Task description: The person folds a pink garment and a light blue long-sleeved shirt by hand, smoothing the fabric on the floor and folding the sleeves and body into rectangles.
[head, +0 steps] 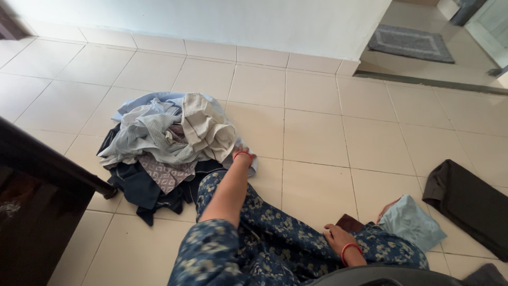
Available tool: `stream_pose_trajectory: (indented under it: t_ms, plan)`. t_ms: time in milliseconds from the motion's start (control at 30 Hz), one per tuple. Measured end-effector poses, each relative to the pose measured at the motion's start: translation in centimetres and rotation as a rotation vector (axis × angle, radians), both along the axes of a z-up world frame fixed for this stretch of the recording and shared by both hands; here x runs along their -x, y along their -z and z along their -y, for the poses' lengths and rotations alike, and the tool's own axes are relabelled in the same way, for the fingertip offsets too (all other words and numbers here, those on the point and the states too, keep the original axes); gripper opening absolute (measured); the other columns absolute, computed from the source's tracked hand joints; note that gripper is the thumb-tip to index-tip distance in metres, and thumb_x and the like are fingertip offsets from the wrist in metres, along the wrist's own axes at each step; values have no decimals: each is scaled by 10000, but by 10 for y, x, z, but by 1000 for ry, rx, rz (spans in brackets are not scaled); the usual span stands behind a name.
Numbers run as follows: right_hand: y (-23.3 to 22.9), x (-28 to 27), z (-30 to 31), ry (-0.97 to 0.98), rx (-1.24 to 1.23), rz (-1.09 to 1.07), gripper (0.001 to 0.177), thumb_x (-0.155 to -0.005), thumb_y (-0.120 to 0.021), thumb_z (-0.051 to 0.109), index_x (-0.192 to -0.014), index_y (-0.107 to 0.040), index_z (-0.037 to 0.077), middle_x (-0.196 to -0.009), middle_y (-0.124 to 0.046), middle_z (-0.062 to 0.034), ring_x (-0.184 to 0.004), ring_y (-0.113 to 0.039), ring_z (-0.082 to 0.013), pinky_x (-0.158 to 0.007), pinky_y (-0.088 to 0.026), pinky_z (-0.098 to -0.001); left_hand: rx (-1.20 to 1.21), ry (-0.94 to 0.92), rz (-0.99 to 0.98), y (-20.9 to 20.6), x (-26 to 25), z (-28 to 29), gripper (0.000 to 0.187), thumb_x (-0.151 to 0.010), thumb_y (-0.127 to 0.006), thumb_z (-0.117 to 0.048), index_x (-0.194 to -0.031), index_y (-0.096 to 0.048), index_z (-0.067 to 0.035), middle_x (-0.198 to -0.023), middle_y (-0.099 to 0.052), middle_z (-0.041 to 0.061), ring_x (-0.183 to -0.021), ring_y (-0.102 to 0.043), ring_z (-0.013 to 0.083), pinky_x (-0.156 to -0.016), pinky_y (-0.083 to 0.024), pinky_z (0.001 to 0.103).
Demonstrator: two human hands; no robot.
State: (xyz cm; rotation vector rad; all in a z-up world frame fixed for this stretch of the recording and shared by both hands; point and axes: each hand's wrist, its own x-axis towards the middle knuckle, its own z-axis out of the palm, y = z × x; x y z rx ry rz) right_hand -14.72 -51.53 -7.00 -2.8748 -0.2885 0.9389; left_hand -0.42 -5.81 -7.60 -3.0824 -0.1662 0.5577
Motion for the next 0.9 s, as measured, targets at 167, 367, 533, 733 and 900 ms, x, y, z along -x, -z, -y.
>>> stream_pose_trajectory:
  t_ms: [167, 367, 533, 733, 900]
  plan:
    - [-4, 2, 5, 19, -28, -41, 441, -1041, -439, 450, -1412, -555, 241, -1360, -647, -4, -1126, -698, -247, -938, -585, -408, 115, -202, 106, -14, -19, 14, 464, -1000, -492, -311, -1461, -504, -362, -1542, -480, 67, -1399, -495, 344, -1117, -371, 608]
    - [-3, 0, 3, -4, -42, -15, 421, -1035, -461, 456, -1387, -568, 251, -1278, -710, 10, -1104, -708, -228, -941, -575, -397, 744, -705, 1088, -43, -27, -48, 461, -1040, -445, -172, -1476, -555, -273, -1422, -629, 64, -1230, -641, 344, -1081, -500, 454]
    - [-6, -5, -1, -14, 13, -77, 425, -1033, -457, 475, -1395, -556, 276, -1237, -733, 20, -1079, -728, -216, -916, -608, -388, 628, -1250, 1508, -43, 57, -122, 430, -1047, -454, -196, -1460, -565, -237, -1412, -625, 75, -1248, -625, 329, -1099, -481, 445]
    - [-8, -5, -2, -58, 18, -70, 441, -1037, -448, 502, -1402, -546, 277, -1248, -729, 28, -1073, -722, -203, -890, -608, -382, 622, -1727, 1238, -34, 121, -134, 403, -1056, -464, -224, -1441, -578, -192, -1399, -621, 87, -1269, -607, 311, -1121, -459, 434]
    - [-13, -2, -2, -38, 11, -70, 438, -1040, -449, 483, -1404, -557, 265, -1247, -734, 15, -1073, -728, -215, -902, -604, -387, 993, -1367, 929, -34, 91, -101, 390, -1063, -473, -248, -1425, -588, -155, -1389, -617, 98, -1287, -591, 296, -1140, -440, 425]
